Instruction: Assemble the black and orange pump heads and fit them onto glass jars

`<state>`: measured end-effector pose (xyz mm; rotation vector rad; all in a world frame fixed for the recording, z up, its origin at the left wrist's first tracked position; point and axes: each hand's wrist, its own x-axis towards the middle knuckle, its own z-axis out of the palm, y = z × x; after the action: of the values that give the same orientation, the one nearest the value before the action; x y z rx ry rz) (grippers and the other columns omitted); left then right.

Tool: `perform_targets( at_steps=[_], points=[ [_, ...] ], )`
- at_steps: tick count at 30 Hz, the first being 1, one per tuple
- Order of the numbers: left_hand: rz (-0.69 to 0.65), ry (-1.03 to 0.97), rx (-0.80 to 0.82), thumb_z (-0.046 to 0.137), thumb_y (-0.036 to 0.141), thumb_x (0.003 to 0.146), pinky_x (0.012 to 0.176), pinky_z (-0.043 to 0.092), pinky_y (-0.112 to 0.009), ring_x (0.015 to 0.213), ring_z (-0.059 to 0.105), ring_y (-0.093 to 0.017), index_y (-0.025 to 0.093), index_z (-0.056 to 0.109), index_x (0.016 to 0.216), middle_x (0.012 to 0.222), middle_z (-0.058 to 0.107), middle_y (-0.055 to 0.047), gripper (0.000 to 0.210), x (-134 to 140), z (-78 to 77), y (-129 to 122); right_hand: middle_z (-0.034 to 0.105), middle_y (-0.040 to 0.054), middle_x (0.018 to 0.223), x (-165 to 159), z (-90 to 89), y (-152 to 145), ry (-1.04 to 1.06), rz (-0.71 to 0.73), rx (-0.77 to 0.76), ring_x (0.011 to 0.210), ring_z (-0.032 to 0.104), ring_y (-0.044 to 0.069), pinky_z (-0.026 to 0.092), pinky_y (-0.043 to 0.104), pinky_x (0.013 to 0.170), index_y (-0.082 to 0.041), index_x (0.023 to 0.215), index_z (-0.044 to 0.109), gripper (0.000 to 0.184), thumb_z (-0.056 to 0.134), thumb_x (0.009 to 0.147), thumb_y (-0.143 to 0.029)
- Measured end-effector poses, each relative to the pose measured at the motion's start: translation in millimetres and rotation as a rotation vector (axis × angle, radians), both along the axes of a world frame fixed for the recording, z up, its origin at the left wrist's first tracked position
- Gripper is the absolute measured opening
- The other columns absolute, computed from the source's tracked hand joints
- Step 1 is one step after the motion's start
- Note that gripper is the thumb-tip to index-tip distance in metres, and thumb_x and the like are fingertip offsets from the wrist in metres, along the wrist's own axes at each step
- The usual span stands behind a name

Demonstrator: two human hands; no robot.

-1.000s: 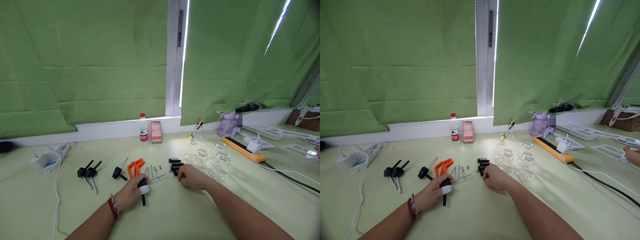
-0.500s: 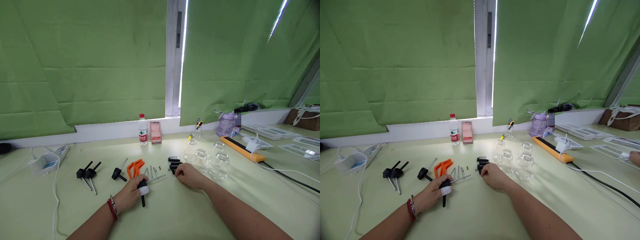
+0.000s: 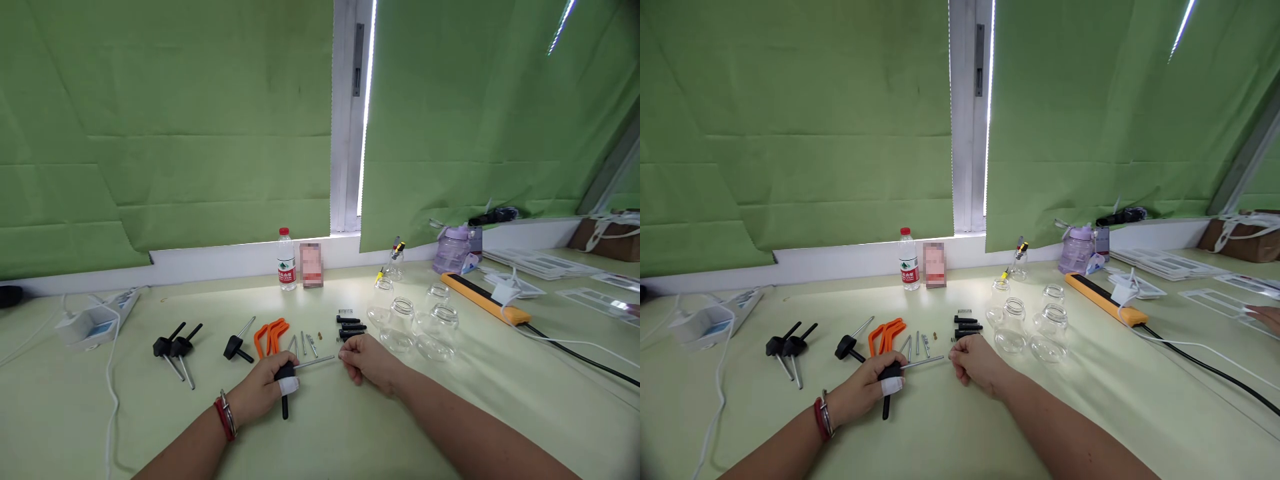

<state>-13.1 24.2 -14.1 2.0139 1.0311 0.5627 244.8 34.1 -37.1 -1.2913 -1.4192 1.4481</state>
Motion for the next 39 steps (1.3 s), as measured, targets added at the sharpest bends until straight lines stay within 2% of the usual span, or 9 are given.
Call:
perform_targets(
  at_steps=[5, 12, 17, 22, 32, 39],
  points=[
    [-0.007, 0.011, 0.011, 0.053, 0.036, 0.081, 0.067, 0.039, -0.025, 0.075, 0.046, -0.016, 0.016, 0.055, 0.097, 0.082, 0.053, -0.002, 0.025, 0.2, 0.7, -0.4, 0.051, -0.0050, 0.050, -4.5, -1.9, -1.4, 0.152, 0.003, -0.063, 0.042, 0.045, 0.007, 0.036, 0.021, 0.040, -0.016, 0.070, 0.051, 0.022, 0.065, 0.070, -0.034],
    [-0.014, 0.018, 0.016, 0.053, 0.037, 0.081, 0.066, 0.039, -0.026, 0.073, 0.046, -0.016, 0.018, 0.055, 0.096, 0.081, 0.054, -0.002, 0.025, 1.5, 2.1, -1.7, 0.058, -0.0006, 0.059, -9.8, 5.8, -6.3, 0.288, -0.032, -0.151, 0.051, 0.053, 0.009, 0.043, 0.023, 0.049, -0.013, 0.076, 0.056, 0.021, 0.070, 0.062, -0.020],
    [-0.010, 0.049, 0.032, 0.053, 0.037, 0.080, 0.068, 0.040, -0.027, 0.074, 0.047, -0.017, 0.018, 0.055, 0.096, 0.082, 0.054, -0.003, 0.025, 2.5, 5.3, -3.3, 0.056, -0.0016, 0.056, -11.2, 4.4, -5.2, 0.269, -0.067, -0.155, 0.048, 0.051, 0.008, 0.041, 0.022, 0.046, -0.013, 0.074, 0.056, 0.016, 0.067, 0.064, -0.018],
    [0.004, 0.065, 0.032, 0.053, 0.036, 0.079, 0.068, 0.040, -0.027, 0.075, 0.047, -0.018, 0.018, 0.055, 0.095, 0.083, 0.055, -0.003, 0.024, 3.3, 7.0, -4.7, 0.053, -0.0040, 0.052, -10.3, -1.0, -2.1, 0.239, -0.052, -0.130, 0.045, 0.049, 0.008, 0.039, 0.021, 0.042, -0.014, 0.073, 0.055, 0.019, 0.069, 0.064, -0.023],
    [0.014, 0.061, 0.063, 0.052, 0.035, 0.081, 0.069, 0.041, -0.027, 0.076, 0.048, -0.018, 0.019, 0.054, 0.097, 0.084, 0.055, -0.002, 0.023, 5.3, 4.9, -7.9, 0.054, -0.0035, 0.055, -8.0, 5.0, -4.9, 0.197, -0.036, -0.122, 0.045, 0.048, 0.007, 0.037, 0.020, 0.041, -0.015, 0.070, 0.053, 0.020, 0.069, 0.065, -0.026],
    [0.016, 0.068, 0.059, 0.051, 0.033, 0.081, 0.069, 0.041, -0.027, 0.077, 0.049, -0.018, 0.020, 0.054, 0.098, 0.085, 0.055, -0.001, 0.021, 4.9, 3.1, -8.3, 0.052, -0.0043, 0.053, -5.4, 2.0, -2.9, 0.154, -0.014, -0.094, 0.044, 0.046, 0.007, 0.037, 0.020, 0.040, -0.015, 0.071, 0.054, 0.018, 0.067, 0.067, -0.028]
  ],
)
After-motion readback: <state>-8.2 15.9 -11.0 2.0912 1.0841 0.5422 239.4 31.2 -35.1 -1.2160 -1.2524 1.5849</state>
